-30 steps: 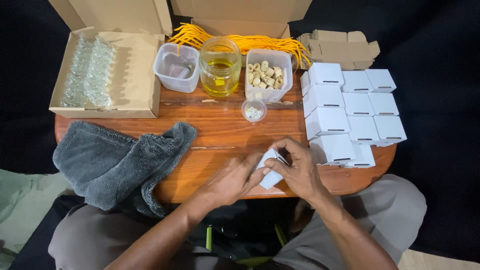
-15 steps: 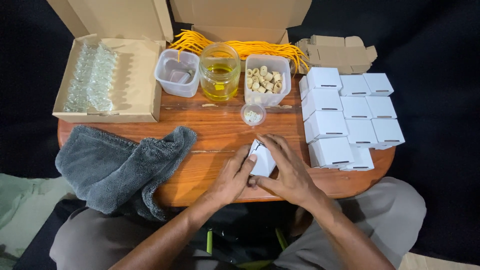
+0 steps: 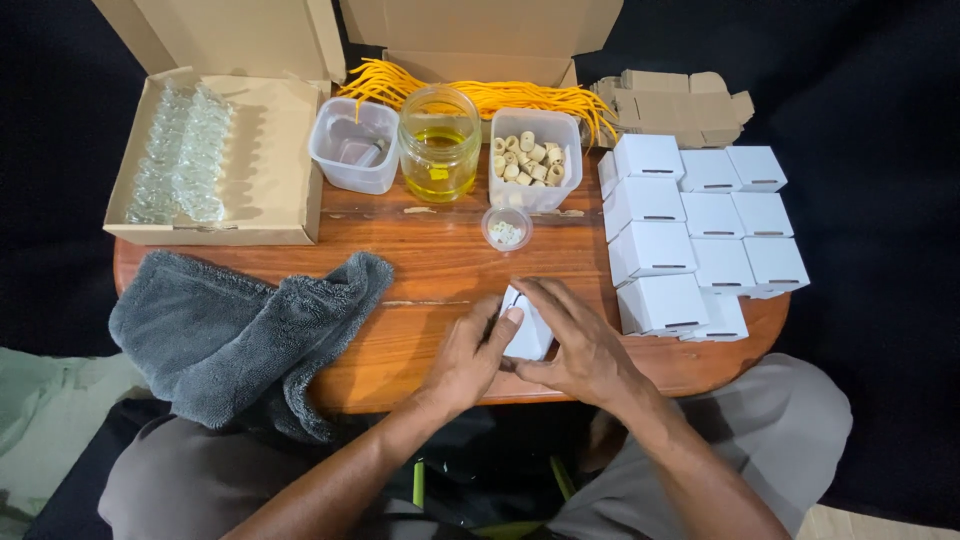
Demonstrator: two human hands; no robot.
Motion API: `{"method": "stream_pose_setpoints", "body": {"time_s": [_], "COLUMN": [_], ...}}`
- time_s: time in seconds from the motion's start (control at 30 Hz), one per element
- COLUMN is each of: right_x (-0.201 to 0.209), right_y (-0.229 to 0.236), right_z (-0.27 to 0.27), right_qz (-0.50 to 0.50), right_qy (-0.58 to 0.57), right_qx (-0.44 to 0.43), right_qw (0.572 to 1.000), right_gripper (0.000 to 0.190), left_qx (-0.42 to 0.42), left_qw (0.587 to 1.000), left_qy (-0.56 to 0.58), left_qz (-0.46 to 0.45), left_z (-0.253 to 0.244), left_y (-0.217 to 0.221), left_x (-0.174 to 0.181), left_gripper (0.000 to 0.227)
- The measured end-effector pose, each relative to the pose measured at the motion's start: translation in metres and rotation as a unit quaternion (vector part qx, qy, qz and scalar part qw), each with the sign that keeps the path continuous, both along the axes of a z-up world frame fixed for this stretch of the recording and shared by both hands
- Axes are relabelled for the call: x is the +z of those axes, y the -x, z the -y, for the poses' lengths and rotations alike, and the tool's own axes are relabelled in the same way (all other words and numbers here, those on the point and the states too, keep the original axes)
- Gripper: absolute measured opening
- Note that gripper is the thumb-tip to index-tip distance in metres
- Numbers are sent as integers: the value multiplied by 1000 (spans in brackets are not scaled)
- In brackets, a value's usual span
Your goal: The person assembles a small cable by threading a yellow cord through two wooden beads and securing the ends with yellow tape. The person then folds a small cardboard box, places the assembled cable inside, and closes the box.
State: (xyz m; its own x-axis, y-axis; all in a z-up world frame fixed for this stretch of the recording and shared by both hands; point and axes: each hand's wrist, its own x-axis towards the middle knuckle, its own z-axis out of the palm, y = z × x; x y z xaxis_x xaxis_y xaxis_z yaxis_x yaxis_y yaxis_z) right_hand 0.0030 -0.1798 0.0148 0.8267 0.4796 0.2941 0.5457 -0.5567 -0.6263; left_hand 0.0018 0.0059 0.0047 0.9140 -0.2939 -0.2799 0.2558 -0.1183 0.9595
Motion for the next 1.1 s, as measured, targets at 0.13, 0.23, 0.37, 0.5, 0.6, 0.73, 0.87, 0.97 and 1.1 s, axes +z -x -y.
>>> {"method": "stream_pose_setpoints", "body": {"time_s": [0.13, 0.23, 0.37, 0.5, 0.6, 0.73, 0.87, 0.97, 1.1], "right_x": [6, 9, -1, 1, 1, -18, -42, -42, -38], "right_y": [2, 2, 1, 3, 4, 1, -4, -2, -5], "right_z": [-6, -8, -3, -9, -12, -9, -11, -18, -16], "right_qz": [-12, -3, 32, -7, -23, -36, 35, -14, -74], "right_qy": [-4, 4, 11, -18, -24, -13, -63, -89, -103], "right_qx": [15, 6, 6, -8, -22, -134, -214, -299, -342], "right_qw": [1000, 1000, 999, 1000, 999, 990, 974, 950, 931], "right_gripper": [88, 89, 81, 83, 86, 85, 71, 71, 76], "left_qx": [13, 2, -39, -19, -5, 99, 66, 112, 175], "left_qw": [1000, 999, 996, 999, 998, 930, 847, 932, 956], "left_qy": [-26, -42, -78, -35, -61, -212, -201, -58, 14], "left_qz": [5, 17, 27, 10, 18, 283, 488, 341, 234], "left_z": [-2, -3, 0, -1, -2, 7, 28, 53, 88], "left_y": [-1, 3, 11, 2, 6, 30, 56, 75, 87], "left_x": [-21, 19, 62, 16, 32, 4, -18, -12, -18], "left_gripper": [49, 55, 55, 52, 53, 44, 49, 47, 51]}}
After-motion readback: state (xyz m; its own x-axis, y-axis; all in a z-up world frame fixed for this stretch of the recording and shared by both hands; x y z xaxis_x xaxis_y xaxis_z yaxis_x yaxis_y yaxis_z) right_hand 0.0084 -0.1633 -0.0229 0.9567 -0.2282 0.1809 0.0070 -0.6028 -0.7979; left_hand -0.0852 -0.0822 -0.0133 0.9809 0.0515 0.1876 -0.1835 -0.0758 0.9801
